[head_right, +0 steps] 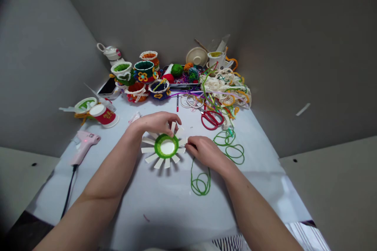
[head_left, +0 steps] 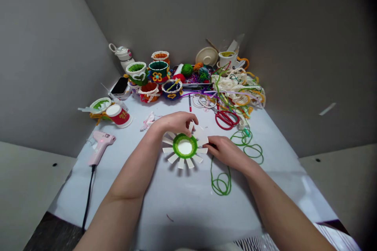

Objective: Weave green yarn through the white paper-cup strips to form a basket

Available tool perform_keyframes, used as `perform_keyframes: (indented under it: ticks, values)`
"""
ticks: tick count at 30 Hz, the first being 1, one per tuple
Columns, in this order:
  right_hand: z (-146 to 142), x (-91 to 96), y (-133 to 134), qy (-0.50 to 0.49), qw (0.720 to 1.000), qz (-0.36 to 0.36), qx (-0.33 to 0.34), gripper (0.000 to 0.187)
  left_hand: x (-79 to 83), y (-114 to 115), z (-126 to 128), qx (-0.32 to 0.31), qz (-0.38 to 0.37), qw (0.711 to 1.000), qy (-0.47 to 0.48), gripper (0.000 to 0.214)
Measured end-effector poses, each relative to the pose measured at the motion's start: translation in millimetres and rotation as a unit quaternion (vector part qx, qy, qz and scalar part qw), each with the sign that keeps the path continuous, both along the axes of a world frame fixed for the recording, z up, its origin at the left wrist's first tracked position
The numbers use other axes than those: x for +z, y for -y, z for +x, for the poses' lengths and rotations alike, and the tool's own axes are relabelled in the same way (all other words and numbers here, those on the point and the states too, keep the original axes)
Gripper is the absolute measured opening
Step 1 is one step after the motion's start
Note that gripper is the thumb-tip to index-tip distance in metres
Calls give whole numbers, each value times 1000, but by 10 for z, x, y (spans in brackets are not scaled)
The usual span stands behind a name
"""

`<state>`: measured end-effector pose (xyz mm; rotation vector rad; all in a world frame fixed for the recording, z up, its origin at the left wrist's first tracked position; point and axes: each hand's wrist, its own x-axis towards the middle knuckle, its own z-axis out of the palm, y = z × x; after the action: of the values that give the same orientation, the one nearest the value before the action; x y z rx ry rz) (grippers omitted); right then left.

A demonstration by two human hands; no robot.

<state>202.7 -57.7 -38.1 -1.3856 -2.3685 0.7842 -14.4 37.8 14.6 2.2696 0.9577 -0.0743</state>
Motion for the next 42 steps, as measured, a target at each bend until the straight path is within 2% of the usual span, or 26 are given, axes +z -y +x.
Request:
perform_keyframes:
  ticks: [5, 9, 14, 19, 29, 34, 37, 42]
  values:
    - [5, -6, -1, -2, 1000, -4, -3, 23, -57, -9, 60, -11, -13, 1000, -3, 47]
    - [39, 29, -10, -28, 999, -14, -14, 20, -50, -29, 29, 21, 17, 1000, -1, 39]
    - [153, 117, -32, -98, 992, -37, -66, 21, 9, -33, -2, 74, 55, 995, -25, 36]
    - [194, 203, -8, -168, 979, -22, -110, 24, 10, -17, 17, 80, 79, 993, -35, 33]
    - [93, 228, 86, -219, 971, 16, -96, 21, 0, 7, 14, 97, 82, 990, -56, 30]
    - [108, 214, 100, -289, 947, 35, -133, 16, 14, 20, 19, 88, 84, 991, -60, 29]
    - [112, 214, 112, -316, 939, 20, -137, 17, 29, 28, 27, 92, 86, 990, -66, 29]
    - [101, 193, 132, -332, 939, -30, -82, 20, 2, 17, 18, 97, 86, 989, -64, 27]
